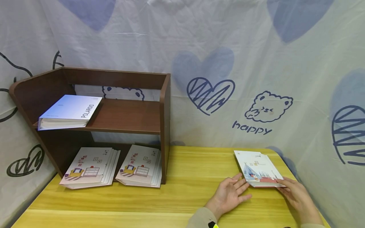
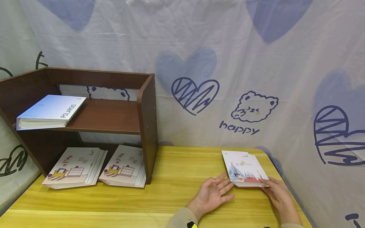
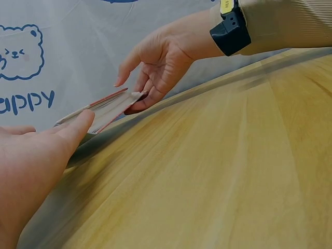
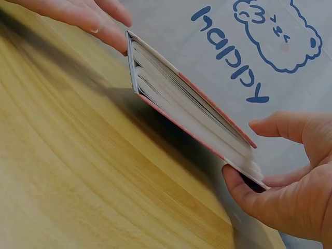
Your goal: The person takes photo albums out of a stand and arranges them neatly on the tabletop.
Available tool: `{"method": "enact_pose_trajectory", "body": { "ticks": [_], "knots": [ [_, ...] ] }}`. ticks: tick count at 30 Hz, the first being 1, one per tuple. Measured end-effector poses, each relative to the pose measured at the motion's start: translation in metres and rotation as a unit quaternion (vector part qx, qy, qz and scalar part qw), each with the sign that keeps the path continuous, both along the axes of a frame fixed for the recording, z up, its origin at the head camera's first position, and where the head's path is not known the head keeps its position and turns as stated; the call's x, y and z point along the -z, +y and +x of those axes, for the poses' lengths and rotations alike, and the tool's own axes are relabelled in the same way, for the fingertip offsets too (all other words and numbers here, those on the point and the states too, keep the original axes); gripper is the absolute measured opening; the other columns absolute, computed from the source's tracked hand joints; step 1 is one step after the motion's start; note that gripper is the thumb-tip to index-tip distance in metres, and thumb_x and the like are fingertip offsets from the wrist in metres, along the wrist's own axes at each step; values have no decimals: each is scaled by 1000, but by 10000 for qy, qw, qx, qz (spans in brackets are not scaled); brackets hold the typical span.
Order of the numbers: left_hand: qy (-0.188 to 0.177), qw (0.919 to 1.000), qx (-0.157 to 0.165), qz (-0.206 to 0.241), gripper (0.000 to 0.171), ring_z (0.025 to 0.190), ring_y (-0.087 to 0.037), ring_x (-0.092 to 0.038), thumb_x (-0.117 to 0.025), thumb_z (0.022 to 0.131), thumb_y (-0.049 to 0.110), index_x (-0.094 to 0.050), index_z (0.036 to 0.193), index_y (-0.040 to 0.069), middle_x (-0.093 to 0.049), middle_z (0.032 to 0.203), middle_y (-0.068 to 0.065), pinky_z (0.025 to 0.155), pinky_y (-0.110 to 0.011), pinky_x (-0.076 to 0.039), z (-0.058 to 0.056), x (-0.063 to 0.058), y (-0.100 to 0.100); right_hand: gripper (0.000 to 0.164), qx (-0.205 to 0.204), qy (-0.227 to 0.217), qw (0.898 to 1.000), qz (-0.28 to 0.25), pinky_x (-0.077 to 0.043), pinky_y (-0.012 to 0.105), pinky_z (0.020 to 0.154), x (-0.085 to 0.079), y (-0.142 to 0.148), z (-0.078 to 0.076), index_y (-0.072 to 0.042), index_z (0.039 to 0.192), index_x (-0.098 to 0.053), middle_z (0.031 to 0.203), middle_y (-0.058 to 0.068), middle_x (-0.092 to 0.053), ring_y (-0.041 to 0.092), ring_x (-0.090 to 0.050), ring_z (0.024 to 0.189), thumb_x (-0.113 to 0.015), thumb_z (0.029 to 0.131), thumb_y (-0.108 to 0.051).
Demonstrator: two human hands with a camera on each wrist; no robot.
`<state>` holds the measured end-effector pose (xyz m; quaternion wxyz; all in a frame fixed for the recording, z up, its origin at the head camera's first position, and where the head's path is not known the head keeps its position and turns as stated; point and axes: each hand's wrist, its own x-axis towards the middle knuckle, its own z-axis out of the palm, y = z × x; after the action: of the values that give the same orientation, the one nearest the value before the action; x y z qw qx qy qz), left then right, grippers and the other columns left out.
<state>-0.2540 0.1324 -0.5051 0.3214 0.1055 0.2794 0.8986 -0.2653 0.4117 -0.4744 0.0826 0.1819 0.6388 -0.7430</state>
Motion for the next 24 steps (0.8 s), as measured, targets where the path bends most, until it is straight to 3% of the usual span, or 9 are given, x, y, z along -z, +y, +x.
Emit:
{"method": "enact_pose_trajectory", "body": {
  "ticks": [4, 8, 10, 12, 15, 24],
  "knots": [
    [-20, 10000, 19, 27, 78, 151, -39, -9, -46, 91, 28, -10, 156, 4, -3, 161, -28, 118, -62, -17, 0, 0, 0, 93, 31, -53, 10000, 23, -55, 16, 82, 0, 0, 0, 6, 152, 8, 86, -9, -56, -3, -59, 80, -63, 92, -7],
    [-31, 10000, 24, 34, 78, 151, -39, -9, -47, 92, 28, -10, 156, 5, -3, 161, -28, 118, -62, -16, 0, 0, -1, 94, 52, -95, 9999, 74, -54, 16, 83, 1, 0, 0, 5, 152, 7, 107, 6, -55, -3, -58, 81, -64, 92, -8],
    [-36, 10000, 35, 38, 78, 151, -39, -9, -47, 92, 28, -10, 156, 5, -3, 161, -28, 118, -62, -16, 0, -1, -1, 95, 31, -127, 9999, 104, -54, 16, 85, 1, 0, 0, 5, 152, 9, 129, 24, -44, -5, -57, 81, -64, 93, -8],
    [-33, 10000, 49, 34, 77, 151, -39, -9, -47, 92, 27, -10, 156, 6, -3, 161, -28, 118, -62, -16, 1, -1, -1, 95, 38, -149, 9998, 161, -53, 15, 86, 1, -2, 0, 4, 152, 9, 146, 29, -26, -6, -56, 81, -63, 93, -8],
    [-34, 10000, 77, 27, 77, 151, -39, -8, -46, 92, 27, -10, 157, 7, -2, 161, -27, 118, -62, -17, 1, -2, -1, 95, 28, -206, 9996, 178, -52, 14, 87, 1, -3, 1, 3, 152, 10, 160, 20, 4, -9, -53, 80, -63, 93, -9],
    [-106, 9998, 149, 48, 75, 151, -39, -6, -45, 92, 25, -11, 157, 8, -3, 161, -27, 119, -62, -16, 1, -3, -2, 99, -55, -401, 9981, 455, -50, 10, 88, 0, -2, 5, -9, 153, 14, 162, 6, 18, -14, -45, 85, -64, 94, -22]
  ]
}}
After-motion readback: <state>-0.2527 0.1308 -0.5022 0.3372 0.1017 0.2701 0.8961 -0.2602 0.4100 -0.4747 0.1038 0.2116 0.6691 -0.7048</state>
